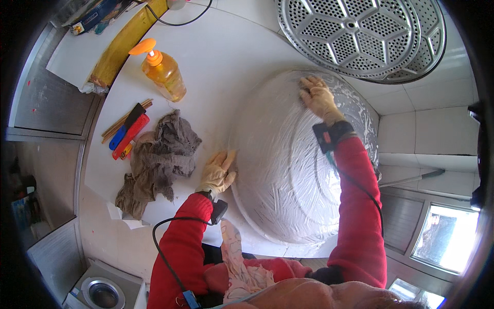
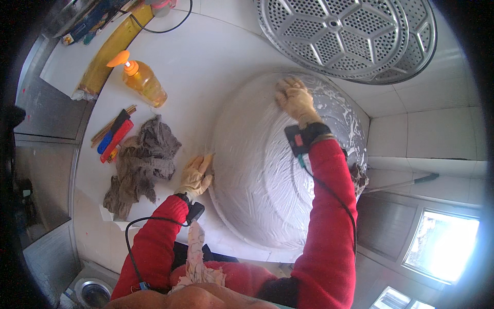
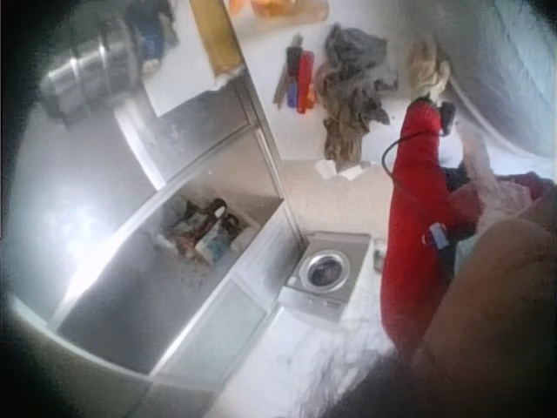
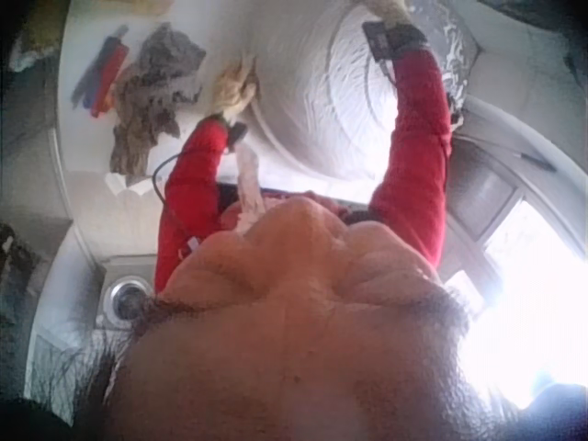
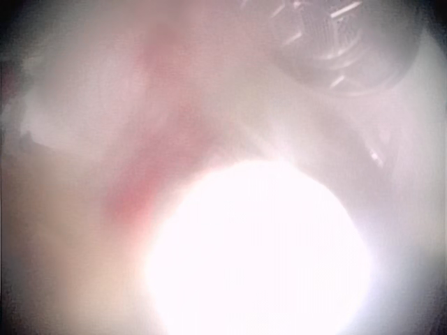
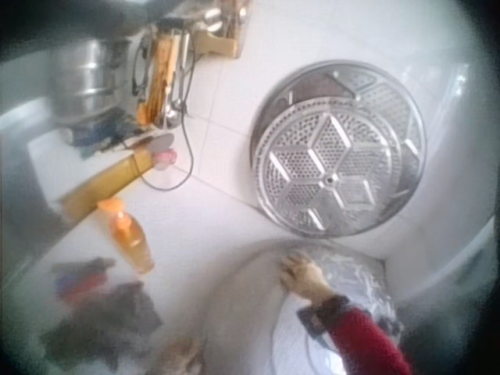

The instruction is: The person scrubs a large metal bowl with a soapy cloth, repeatedly dipping the cloth into a bucket of water and wringing it out. The person continues scrubbing the bowl's surface until the clip ends.

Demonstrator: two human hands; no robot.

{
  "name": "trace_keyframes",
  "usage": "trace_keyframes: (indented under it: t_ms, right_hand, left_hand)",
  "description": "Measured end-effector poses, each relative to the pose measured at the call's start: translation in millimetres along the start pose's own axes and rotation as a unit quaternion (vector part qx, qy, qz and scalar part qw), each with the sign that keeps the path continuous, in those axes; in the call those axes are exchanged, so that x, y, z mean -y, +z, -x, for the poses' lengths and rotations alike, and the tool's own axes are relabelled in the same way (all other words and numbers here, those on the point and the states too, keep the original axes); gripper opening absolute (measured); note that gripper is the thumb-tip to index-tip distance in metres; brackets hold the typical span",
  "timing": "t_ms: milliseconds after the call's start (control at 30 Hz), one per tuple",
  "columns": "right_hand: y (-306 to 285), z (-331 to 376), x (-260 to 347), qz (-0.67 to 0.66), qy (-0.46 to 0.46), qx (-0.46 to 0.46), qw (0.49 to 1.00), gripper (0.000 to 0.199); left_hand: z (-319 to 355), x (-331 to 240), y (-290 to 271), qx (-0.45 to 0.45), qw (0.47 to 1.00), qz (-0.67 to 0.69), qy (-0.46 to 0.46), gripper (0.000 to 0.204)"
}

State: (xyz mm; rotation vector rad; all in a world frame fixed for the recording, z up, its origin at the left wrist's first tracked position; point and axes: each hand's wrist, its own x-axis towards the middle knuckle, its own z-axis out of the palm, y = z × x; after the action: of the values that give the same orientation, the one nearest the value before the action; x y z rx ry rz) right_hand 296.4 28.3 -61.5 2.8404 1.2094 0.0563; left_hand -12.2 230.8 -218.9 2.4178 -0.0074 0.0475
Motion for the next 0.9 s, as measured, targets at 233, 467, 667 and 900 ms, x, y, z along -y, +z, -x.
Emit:
trace_keyframes:
  t_ms: [233,467,667,900]
  right_hand:
    - [15.2,21.6,62.3,-0.045,-0.248,0.157,0.955,0.038]
    - [18.1,-29.4,4.5,-0.015,-0.04,0.095,0.995,0.035]
    - [4.4,13.9,93.9,-0.098,-0.325,0.119,0.933,0.035]
    - [2.8,-50.3,34.4,-0.066,0.019,0.053,0.996,0.029]
  left_hand:
    - [-1.8,-0.3,-3.4,-0.004,1.0,0.018,0.018,0.071]
    - [-1.6,-2.4,-5.9,-0.006,0.999,0.046,0.02,0.07]
    - [-2.9,0.3,-4.0,-0.011,0.999,0.032,0.028,0.07]
    - [-1.2,1.5,-2.1,0.014,0.999,0.04,0.013,0.072]
